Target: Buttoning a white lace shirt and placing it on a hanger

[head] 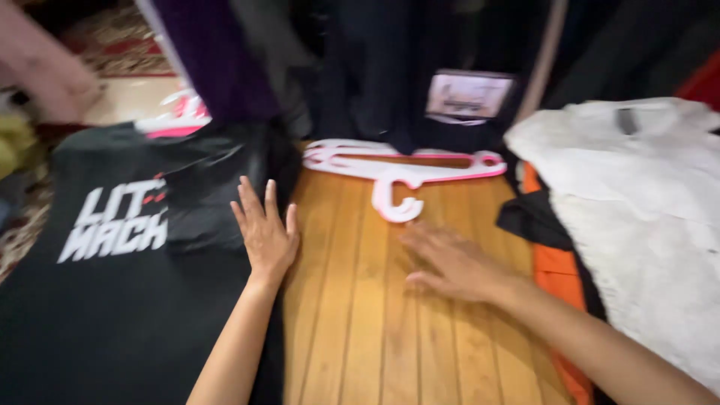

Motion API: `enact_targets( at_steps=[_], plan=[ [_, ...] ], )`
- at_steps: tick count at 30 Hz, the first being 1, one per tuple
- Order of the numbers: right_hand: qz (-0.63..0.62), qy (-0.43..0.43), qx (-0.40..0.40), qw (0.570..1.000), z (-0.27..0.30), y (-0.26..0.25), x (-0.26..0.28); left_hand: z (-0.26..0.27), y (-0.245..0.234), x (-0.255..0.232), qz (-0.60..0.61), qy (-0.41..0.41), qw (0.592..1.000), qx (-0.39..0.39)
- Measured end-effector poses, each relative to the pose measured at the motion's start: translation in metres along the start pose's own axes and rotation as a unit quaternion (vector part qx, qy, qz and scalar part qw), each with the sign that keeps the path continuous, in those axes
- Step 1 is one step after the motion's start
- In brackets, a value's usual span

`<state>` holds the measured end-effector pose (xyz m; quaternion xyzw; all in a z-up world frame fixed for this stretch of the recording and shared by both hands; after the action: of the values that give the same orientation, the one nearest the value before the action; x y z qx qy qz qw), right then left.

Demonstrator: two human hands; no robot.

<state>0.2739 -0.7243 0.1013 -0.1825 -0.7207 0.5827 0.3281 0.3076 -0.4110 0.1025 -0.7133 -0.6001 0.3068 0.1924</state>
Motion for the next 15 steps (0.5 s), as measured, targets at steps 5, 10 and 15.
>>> enact_targets(
  at_steps=[5,10,15],
  plan=[
    [0.084,0.066,-0.184,0.977,0.086,-0.064,-0.138,-0.023,0.065,-0.128,0.151,0.121,0.98,0.045],
    [0.151,0.24,-0.234,0.93,0.195,-0.091,-0.269,-0.017,0.117,-0.269,0.26,0.233,0.935,0.071],
    [0.011,0.515,-0.117,0.849,0.248,-0.117,-0.307,0.01,0.163,-0.398,0.291,0.353,0.866,0.203]
  ],
)
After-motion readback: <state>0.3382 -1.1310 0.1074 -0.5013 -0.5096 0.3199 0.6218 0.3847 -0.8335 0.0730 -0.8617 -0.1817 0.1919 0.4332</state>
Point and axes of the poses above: each hand's wrist, its own z-axis away from the middle knuckle, its own y-axis out of the palm, x = y × z, the point moved 8 cm from there along -z, towards the middle knuckle
